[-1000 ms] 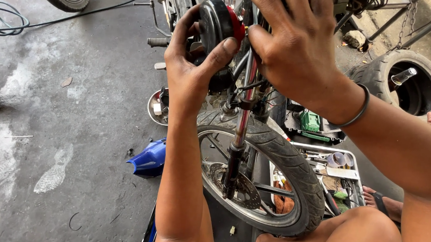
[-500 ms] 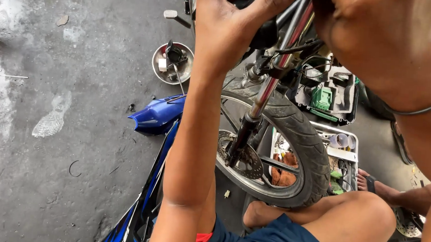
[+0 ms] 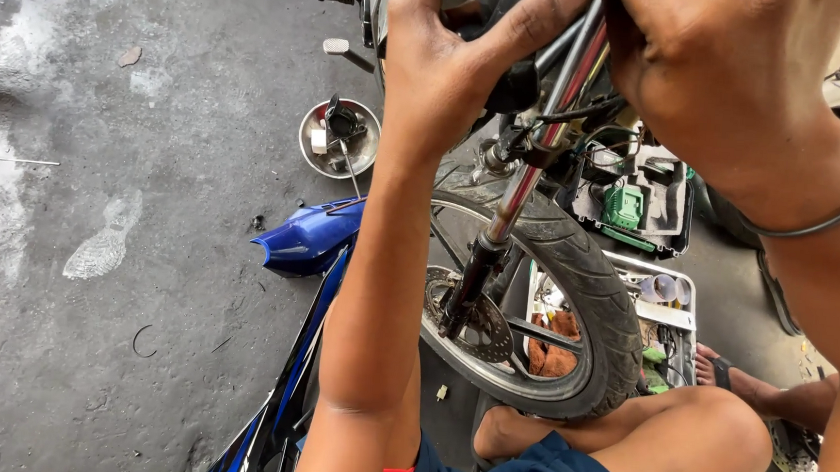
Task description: Installing a new horn on a motorcycle, including mounting the bracket and connecting electrical wires.
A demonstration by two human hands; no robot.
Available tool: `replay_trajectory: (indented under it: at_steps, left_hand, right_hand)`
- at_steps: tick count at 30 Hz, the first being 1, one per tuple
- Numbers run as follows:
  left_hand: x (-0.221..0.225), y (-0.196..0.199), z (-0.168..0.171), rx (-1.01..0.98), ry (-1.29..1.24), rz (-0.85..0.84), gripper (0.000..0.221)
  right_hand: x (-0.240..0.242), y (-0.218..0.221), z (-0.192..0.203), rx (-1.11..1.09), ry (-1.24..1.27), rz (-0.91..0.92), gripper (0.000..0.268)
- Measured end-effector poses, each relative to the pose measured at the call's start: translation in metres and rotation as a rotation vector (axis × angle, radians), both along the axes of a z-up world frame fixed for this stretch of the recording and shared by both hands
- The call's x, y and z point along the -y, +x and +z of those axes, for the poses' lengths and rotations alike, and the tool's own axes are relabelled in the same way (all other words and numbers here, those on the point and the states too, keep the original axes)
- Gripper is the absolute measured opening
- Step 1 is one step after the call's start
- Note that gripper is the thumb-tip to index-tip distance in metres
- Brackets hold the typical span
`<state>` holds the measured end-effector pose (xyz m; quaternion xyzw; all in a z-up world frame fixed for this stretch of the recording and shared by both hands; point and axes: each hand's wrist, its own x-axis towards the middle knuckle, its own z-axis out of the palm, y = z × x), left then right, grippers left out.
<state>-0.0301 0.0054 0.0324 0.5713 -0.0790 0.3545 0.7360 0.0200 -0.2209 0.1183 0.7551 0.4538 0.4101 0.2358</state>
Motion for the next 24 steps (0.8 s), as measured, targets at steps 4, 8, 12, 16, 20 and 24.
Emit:
replay_trajectory:
  at_steps: [4,8,12,16,20,24]
  left_hand:
    - [0.001,0.005,-0.003,-0.015,0.026,0.038,0.066]
    - [-0.001,0.009,-0.005,0.018,0.033,0.032,0.068]
    - [-0.001,0.005,-0.002,0.0,0.023,0.024,0.067]
    - [0.003,0.01,-0.008,-0.032,-0.04,-0.025,0.078]
    - [-0.001,0.012,-0.011,-0.032,-0.043,-0.005,0.078]
    - [-0.011,0.018,-0.014,0.035,-0.085,-0.052,0.077]
  right_hand:
    - [0.001,0.0,-0.002,0.069,-0.02,-0.04,0.019]
    - [-0.006,0.001,0.002,0.115,0.026,0.022,0.03]
    - [-0.017,-0.008,0.009,0.064,0.048,0.096,0.025]
    - [-0.02,-0.005,0.011,0.118,0.035,0.133,0.026]
    - [-0.024,-0.016,0.016,-0.021,0.056,0.154,0.016]
    - [-0.023,-0.027,0.021,-0.29,0.168,0.313,0.019]
